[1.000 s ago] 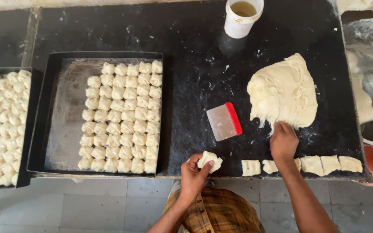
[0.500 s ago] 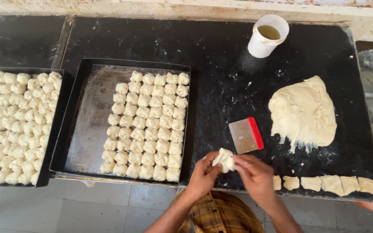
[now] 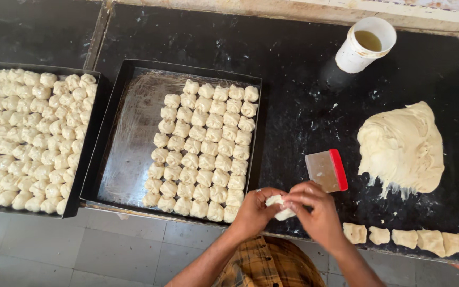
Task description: The person shapes small pieces of dough into balls by hand and places them in rows on metal trays, then later flattens a large portion of dough on a dark countertop using their hands and a bench scraper.
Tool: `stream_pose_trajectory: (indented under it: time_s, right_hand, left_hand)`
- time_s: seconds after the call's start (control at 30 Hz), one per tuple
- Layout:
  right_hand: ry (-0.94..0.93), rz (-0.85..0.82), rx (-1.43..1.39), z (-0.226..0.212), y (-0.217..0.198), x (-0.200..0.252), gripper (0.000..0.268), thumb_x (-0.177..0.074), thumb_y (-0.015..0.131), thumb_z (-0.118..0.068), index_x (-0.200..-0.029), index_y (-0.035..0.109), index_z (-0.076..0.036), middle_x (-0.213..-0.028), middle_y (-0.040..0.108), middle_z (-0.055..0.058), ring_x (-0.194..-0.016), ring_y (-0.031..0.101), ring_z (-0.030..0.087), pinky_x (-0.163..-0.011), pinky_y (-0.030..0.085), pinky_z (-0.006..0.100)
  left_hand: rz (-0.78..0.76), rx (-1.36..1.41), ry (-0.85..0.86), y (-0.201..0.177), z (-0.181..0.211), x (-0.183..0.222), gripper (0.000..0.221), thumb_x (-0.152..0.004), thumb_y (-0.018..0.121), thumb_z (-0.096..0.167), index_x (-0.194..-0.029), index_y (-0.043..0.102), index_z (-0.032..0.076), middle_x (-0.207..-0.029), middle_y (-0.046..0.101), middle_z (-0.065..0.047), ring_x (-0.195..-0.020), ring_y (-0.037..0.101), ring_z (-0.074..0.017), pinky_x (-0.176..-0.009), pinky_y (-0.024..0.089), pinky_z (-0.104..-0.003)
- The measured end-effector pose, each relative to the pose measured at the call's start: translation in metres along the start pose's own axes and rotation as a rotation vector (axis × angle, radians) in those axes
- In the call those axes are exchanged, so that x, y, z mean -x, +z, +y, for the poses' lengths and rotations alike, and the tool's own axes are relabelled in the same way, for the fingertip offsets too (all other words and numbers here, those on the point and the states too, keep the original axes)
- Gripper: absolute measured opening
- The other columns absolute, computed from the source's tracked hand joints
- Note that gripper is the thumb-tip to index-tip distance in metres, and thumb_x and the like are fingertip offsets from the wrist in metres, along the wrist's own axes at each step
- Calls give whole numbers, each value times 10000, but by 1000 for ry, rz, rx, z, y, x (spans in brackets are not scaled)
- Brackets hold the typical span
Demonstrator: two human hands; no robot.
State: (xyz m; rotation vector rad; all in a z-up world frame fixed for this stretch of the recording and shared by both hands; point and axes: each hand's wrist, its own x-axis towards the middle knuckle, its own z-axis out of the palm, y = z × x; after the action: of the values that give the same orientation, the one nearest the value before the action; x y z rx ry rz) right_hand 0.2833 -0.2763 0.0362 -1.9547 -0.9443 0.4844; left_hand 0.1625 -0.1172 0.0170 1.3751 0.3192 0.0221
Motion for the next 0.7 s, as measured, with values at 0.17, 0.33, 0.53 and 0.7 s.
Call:
stream_pose_trajectory:
  time_s: [0.17,0.33,0.53,0.7]
  right_hand:
    - [-436,231,412,-9,11,27,407,-717,822,-268,-1092,773,-118,-1125,692,31,-1123,577,231,-1059,348,532]
    - [-305,313,75,-5,-5,34,274,-818,801,-206,-1088,758,-198,-1331,579,65,-1280,540,225,-1123,422,439]
    - [516,-23,-1415,24,-14,49,512,-774,813,-191,-1261,709,-70,-1220,639,161,-1127,645,261,-973,543,451]
    - [399,112,-1024,41,-17,61,299,-894,727,18,-1192,741,44,-1069,717,140,-910,661,183,-789,564,349]
  left_hand:
    - [116,597,-342,10,8,-8,279,-977,511,-4,-1209,663,-37,-1051,733,-125,-893,703,-135,-816,595,-277]
    - [-26,457,-266,29,25,2,273,-1026,502,1,-1253,648,-43,-1119,721,-148,-999,716,-166,-951,601,-328]
    - [-86,187,-50,42,43,15,272,-1003,584,-23,-1256,682,0,-1231,726,-117,-1119,693,-187,-997,573,-325]
    - [169,166,98,75,48,24,246,-938,689,-54,-1181,712,-19,-1318,679,-81,-1114,694,-187,-922,587,-319]
